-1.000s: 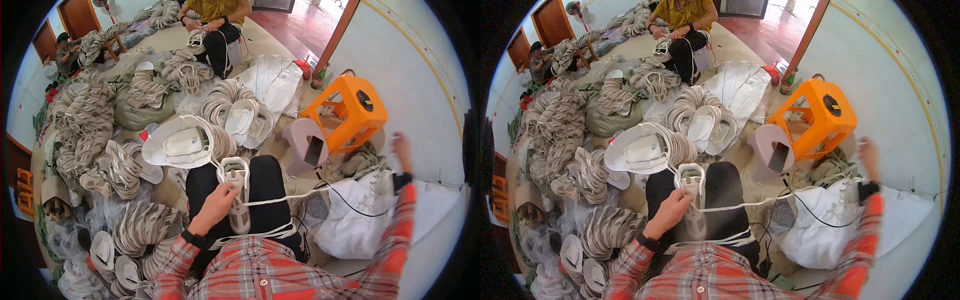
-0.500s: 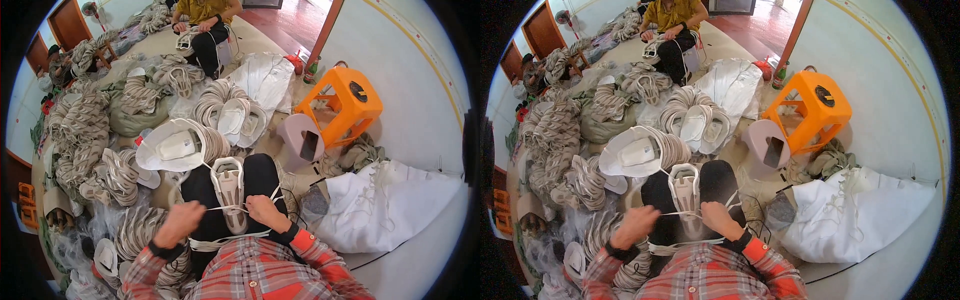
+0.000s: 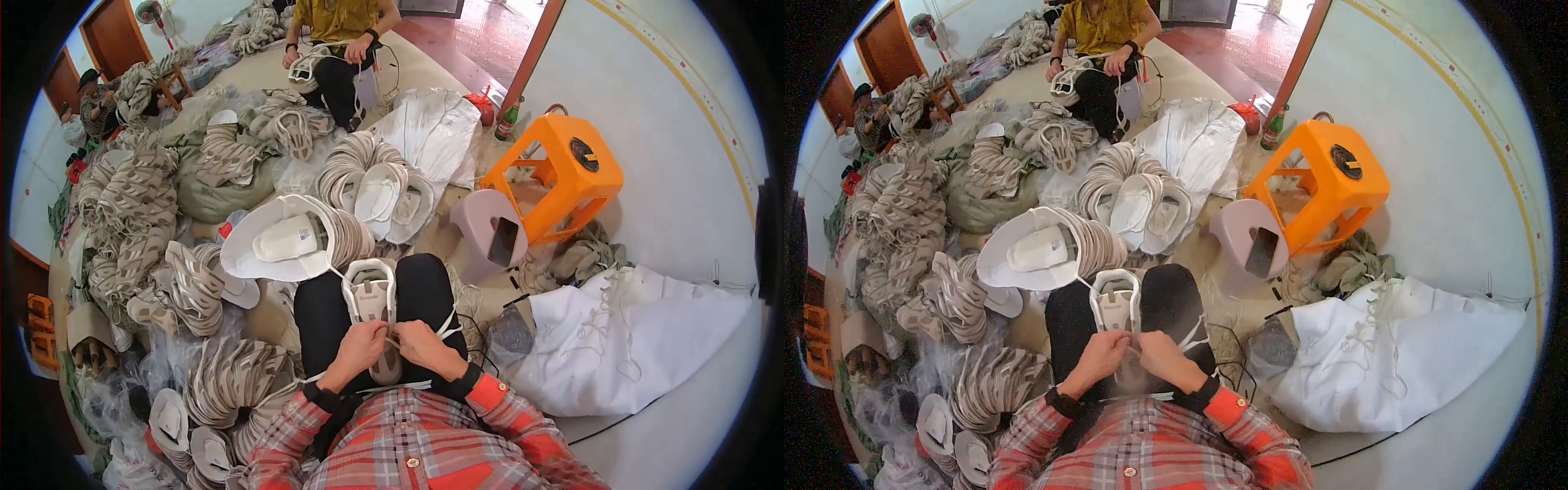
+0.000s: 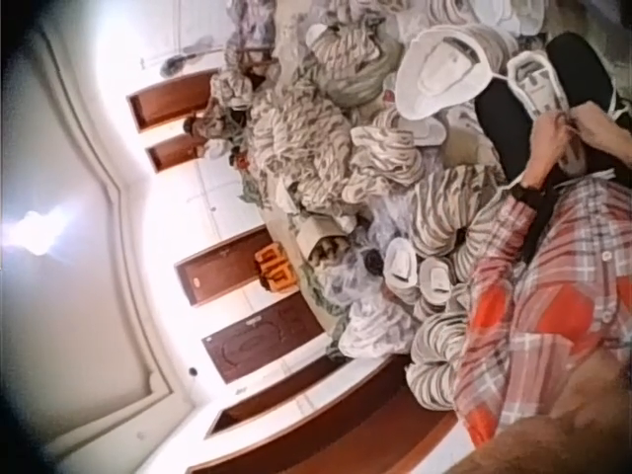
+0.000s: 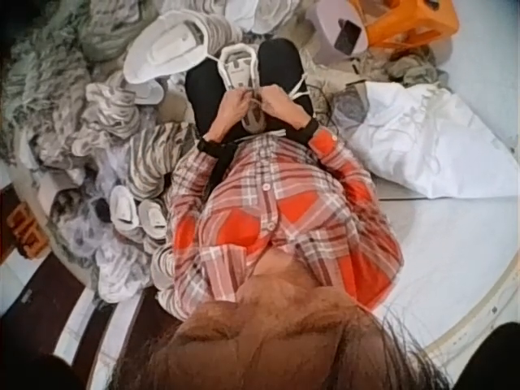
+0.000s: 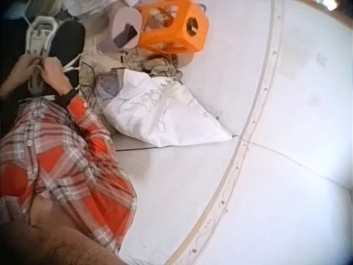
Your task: Lacing or stringing together shoe upper components in a production environment.
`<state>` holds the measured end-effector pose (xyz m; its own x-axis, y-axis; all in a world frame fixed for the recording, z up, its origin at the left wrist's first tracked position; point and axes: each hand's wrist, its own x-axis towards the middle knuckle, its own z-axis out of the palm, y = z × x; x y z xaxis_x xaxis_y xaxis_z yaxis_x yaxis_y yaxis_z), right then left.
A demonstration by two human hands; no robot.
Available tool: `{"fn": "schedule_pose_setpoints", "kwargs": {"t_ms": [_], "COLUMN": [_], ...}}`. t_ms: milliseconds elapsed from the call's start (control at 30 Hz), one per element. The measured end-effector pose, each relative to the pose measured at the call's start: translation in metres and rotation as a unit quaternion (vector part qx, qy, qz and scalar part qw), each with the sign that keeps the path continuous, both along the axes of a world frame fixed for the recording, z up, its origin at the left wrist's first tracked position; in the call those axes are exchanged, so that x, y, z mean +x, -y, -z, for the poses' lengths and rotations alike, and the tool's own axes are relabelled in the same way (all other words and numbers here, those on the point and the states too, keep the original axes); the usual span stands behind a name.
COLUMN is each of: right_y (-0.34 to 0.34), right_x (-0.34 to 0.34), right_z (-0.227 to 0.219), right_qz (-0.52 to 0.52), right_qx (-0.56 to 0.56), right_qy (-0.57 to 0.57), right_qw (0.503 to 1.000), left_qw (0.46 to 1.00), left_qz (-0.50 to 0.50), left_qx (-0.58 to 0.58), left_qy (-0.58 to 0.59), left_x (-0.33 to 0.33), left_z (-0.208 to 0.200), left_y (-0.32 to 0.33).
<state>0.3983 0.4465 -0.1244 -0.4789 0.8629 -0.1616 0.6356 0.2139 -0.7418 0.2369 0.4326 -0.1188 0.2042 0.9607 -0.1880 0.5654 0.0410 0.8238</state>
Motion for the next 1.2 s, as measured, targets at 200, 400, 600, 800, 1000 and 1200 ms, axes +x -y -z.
{"fn": "schedule_pose_setpoints", "kwargs": {"t_ms": [200, 400, 600, 800, 1000, 1200], "right_y": [0.006, 0.009, 0.013, 0.001, -0.01, -0.014], "right_x": [0.002, 0.01, 0.01, 0.013, 0.02, 0.023], "right_z": [0.016, 0.001, -0.03, -0.022, -0.043, -0.042], "right_qz": [0.081, 0.009, -0.065, -0.046, -0.027, -0.039], "right_qx": [0.022, 0.103, 0.21, 0.235, 0.216, 0.197], "right_qy": [-0.05, -0.027, 0.118, 0.015, 0.175, 0.137], "right_qw": [0.995, 0.994, 0.968, 0.971, 0.96, 0.97], "left_qw": [0.99, 0.93, 0.928, 0.873, 0.655, 0.521], "left_qz": [0.095, 0.232, 0.069, -0.082, -0.112, -0.131], "left_qx": [-0.001, 0.09, 0.155, -0.35, -0.395, -0.401], "left_qy": [-0.106, -0.272, -0.332, 0.329, 0.634, 0.742], "left_x": [0.009, 0.009, -0.046, -0.082, -0.07, -0.072], "left_z": [0.002, -0.012, -0.085, -0.03, -0.016, -0.006], "left_y": [-0.018, -0.027, -0.053, -0.02, 0.006, 0.014]}}
